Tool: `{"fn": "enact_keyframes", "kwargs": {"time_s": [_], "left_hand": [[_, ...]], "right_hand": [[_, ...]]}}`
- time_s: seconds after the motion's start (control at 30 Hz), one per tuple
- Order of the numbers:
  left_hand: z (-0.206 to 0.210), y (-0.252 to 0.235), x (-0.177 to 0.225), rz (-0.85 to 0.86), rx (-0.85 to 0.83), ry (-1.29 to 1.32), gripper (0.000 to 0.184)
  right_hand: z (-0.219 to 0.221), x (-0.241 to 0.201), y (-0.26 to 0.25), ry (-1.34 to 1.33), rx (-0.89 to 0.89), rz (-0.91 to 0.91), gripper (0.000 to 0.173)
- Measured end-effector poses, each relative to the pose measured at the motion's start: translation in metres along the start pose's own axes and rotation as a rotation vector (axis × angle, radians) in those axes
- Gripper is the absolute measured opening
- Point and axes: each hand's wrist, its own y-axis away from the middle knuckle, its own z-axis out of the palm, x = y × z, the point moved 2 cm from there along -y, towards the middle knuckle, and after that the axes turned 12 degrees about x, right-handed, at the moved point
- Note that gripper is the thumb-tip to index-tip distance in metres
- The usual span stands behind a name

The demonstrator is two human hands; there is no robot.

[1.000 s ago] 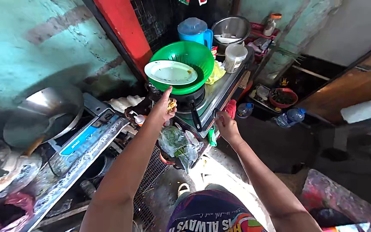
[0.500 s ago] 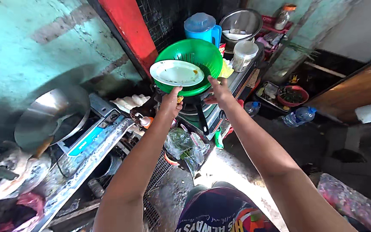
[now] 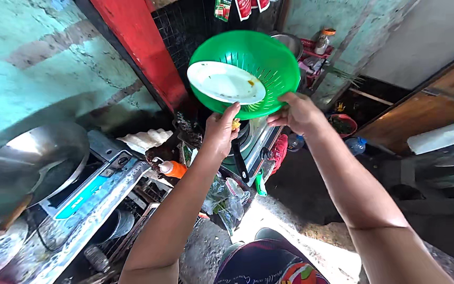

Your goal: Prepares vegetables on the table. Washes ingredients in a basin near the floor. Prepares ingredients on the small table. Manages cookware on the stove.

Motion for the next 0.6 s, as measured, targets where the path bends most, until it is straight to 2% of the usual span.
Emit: {"fn": "enact_keyframes", "kwargs": {"time_s": [0.1,0.23,0.33,0.43,0.6], "left_hand": [[0.033,-0.003,0.006,0.000,-0.170,-0.020,0.014],[0.049,-0.008,-0.003,-0.038,-0.223,0.052,0.019],[0.025,0.002,-0.024,-0.059,-0.202,0.021,0.019],[-0.017,0.022,-0.054,-0.112,-0.125,0.017,0.018],[-0.087,0.081,-0.102,-0.177,0.220,0.140,0.017]], "right_hand": [[-0.031,-0.031,-0.019,0.015,0.082,0.008,0.025],[-0.063,-0.070,-0.066,0.044,0.161,-0.003,0.025],[-0.074,-0.094,-0.109,0.041,0.197,-0.031,0.029],[-0.076,-0.103,-0.174,-0.016,0.213,-0.077,0.034],[-0.061,-0.086,-0.283,-0.099,0.276,-0.056,0.041]]}}
